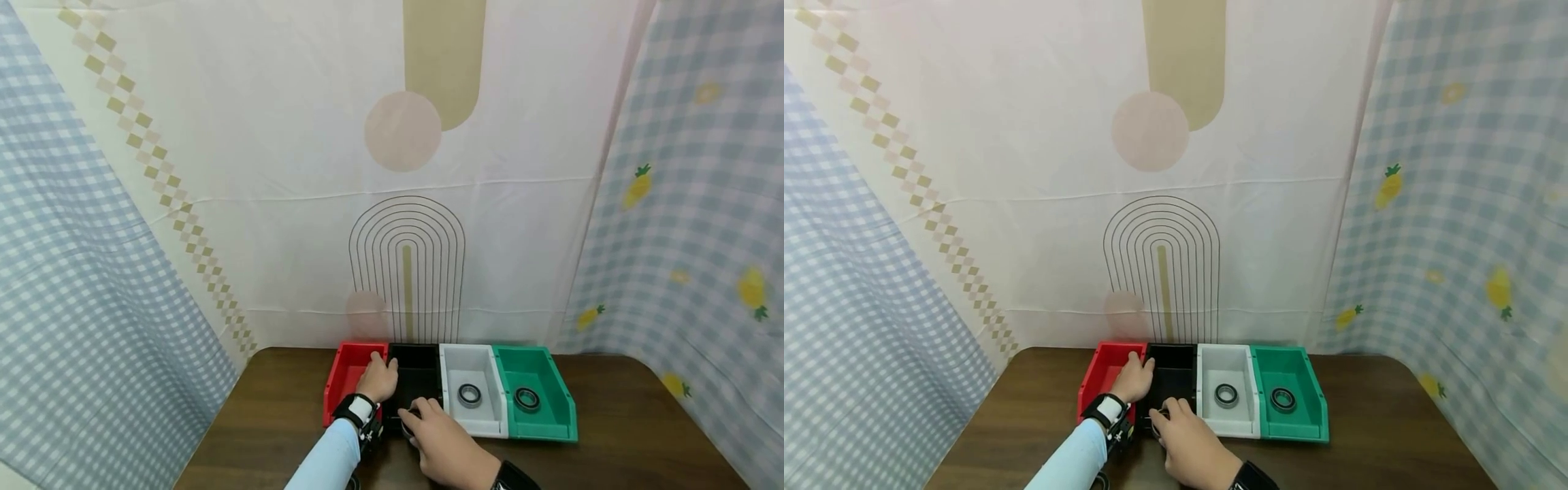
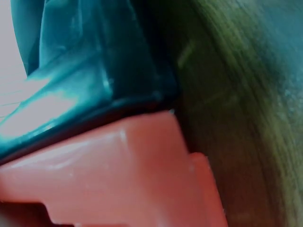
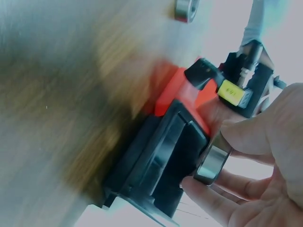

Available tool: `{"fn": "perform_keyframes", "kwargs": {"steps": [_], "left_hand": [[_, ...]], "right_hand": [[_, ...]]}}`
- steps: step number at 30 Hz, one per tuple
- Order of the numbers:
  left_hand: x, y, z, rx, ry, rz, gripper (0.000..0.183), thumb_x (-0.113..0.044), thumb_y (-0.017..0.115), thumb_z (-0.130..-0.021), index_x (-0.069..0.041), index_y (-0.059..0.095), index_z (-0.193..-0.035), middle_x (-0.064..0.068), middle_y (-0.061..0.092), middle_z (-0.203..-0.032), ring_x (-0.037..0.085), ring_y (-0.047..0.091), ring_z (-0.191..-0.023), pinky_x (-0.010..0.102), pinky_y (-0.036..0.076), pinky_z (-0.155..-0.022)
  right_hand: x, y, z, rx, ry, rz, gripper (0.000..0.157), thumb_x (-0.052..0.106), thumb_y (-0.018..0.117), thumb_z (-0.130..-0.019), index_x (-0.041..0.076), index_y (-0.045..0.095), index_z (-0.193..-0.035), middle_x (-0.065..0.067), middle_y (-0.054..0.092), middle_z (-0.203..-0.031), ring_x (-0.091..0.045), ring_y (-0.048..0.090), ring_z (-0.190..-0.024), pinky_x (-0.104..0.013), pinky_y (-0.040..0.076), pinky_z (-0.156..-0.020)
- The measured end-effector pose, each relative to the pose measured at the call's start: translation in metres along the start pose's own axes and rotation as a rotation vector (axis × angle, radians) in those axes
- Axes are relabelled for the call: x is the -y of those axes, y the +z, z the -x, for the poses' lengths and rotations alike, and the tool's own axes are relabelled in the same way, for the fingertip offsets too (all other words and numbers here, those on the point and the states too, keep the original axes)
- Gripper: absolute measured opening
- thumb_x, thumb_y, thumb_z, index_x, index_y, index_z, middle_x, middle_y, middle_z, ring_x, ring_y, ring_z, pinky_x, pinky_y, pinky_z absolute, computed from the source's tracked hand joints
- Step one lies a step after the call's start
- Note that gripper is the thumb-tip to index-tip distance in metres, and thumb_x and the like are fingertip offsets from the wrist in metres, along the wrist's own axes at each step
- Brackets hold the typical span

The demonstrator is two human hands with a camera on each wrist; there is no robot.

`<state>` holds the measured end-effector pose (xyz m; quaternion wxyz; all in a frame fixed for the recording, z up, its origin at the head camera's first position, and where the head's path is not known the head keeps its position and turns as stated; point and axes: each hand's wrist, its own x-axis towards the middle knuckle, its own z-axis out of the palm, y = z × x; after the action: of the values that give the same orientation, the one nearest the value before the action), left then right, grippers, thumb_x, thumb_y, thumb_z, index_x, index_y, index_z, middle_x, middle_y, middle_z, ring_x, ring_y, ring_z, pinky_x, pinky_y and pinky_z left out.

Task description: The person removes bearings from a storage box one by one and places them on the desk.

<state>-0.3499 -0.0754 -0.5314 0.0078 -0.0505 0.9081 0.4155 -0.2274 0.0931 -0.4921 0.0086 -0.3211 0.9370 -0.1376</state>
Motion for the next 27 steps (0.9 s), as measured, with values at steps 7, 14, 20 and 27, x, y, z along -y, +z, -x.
{"fn": "perform_keyframes", "kwargs": {"steps": [7, 14, 20, 27], "left_hand": [[0.0, -0.001, 0.001, -0.004, 0.005, 0.004, 0.063, -0.036, 0.05, -0.112, 0.007, 0.035, -0.156, 0.028, 0.062, -0.144, 0.046, 0.065, -0.121, 0.064, 0.05, -0.105], [-0.002, -0.004, 0.006, -0.002, 0.005, 0.002, 0.063, -0.036, 0.049, -0.113, 0.007, 0.035, -0.156, 0.028, 0.063, -0.141, 0.044, 0.066, -0.118, 0.061, 0.051, -0.102], [0.0, -0.001, 0.002, -0.01, 0.002, -0.007, 0.063, -0.037, 0.049, -0.112, 0.007, 0.036, -0.155, 0.027, 0.065, -0.139, 0.042, 0.067, -0.116, 0.06, 0.052, -0.099], [0.003, 0.003, -0.003, -0.019, 0.013, -0.009, 0.062, -0.036, 0.049, -0.112, 0.007, 0.036, -0.155, 0.027, 0.065, -0.139, 0.04, 0.068, -0.114, 0.059, 0.053, -0.097]], "right_hand": [[0.003, -0.001, 0.01, -0.019, -0.052, 0.026, 0.044, 0.019, 0.071, -0.101, 0.012, 0.065, -0.145, -0.006, 0.062, -0.133, -0.02, 0.06, -0.116, -0.037, 0.059, -0.098], [-0.001, 0.005, 0.011, 0.005, -0.054, 0.022, 0.045, 0.02, 0.071, -0.102, 0.015, 0.065, -0.146, -0.001, 0.061, -0.125, -0.011, 0.054, -0.105, -0.032, 0.057, -0.091], [-0.003, 0.006, 0.013, 0.012, -0.056, -0.001, 0.045, 0.021, 0.071, -0.102, 0.015, 0.064, -0.147, 0.001, 0.059, -0.122, -0.007, 0.045, -0.097, -0.026, 0.05, -0.082], [-0.004, 0.008, 0.016, 0.01, -0.057, -0.006, 0.045, 0.021, 0.072, -0.102, 0.014, 0.065, -0.146, 0.002, 0.061, -0.122, -0.006, 0.047, -0.097, -0.024, 0.051, -0.081]]}}
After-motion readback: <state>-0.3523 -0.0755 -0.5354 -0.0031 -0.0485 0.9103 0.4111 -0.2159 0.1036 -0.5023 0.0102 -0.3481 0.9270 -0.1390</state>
